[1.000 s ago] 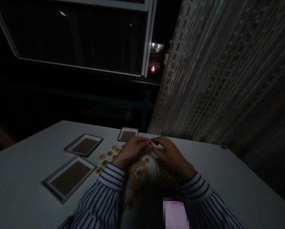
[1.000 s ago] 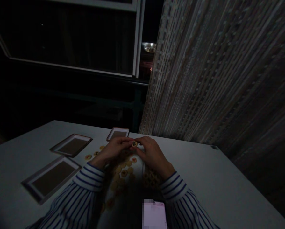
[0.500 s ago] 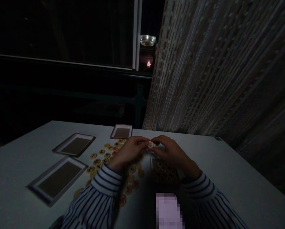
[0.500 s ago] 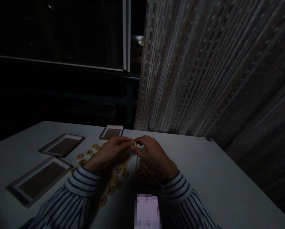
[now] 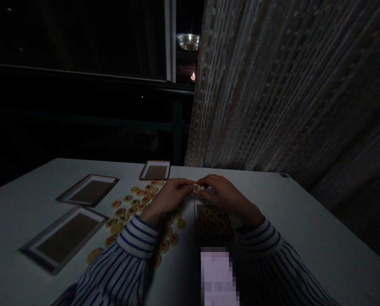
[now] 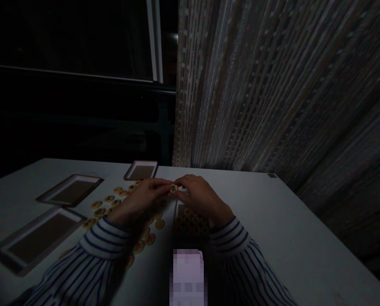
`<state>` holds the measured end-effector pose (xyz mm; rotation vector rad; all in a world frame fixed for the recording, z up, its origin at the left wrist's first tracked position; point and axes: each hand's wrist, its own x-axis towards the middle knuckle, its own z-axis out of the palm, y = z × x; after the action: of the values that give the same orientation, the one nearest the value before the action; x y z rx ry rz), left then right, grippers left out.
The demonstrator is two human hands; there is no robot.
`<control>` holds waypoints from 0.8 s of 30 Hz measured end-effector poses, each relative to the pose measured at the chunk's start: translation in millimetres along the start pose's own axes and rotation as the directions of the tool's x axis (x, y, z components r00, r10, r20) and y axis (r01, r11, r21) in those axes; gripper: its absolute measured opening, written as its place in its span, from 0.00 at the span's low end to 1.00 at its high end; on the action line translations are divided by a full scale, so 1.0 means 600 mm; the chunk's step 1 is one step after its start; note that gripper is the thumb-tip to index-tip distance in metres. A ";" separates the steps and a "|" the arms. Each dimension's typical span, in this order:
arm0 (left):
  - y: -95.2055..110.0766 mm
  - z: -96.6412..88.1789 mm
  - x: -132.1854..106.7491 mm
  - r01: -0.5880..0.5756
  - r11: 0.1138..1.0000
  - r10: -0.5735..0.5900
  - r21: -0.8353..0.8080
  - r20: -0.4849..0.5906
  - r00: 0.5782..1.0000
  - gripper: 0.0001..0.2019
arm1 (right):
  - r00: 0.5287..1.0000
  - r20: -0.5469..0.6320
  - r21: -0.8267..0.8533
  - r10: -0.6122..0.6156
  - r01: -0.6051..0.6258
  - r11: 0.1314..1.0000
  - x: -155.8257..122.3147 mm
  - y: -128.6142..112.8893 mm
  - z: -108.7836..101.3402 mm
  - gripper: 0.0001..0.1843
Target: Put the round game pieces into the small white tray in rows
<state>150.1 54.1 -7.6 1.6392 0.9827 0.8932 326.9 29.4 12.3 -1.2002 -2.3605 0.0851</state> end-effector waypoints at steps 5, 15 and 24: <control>-0.007 0.004 0.003 0.014 1.000 -0.014 -0.023 -0.003 1.000 0.12 | 0.999 0.037 -0.047 -0.018 0.020 0.999 -0.002 0.002 -0.001 0.13; -0.011 0.014 0.002 0.056 0.998 -0.056 -0.004 -0.029 0.998 0.12 | 0.995 0.094 -0.096 -0.016 0.025 0.995 -0.004 0.001 -0.003 0.14; -0.021 0.017 0.006 0.040 0.995 -0.036 0.093 -0.044 0.998 0.12 | 0.989 0.146 -0.086 0.021 -0.009 0.996 -0.005 0.001 -0.002 0.14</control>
<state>158.6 56.0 -21.8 1.6802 1.0959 0.8705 329.5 27.0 12.0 -1.2922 -2.5050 0.0805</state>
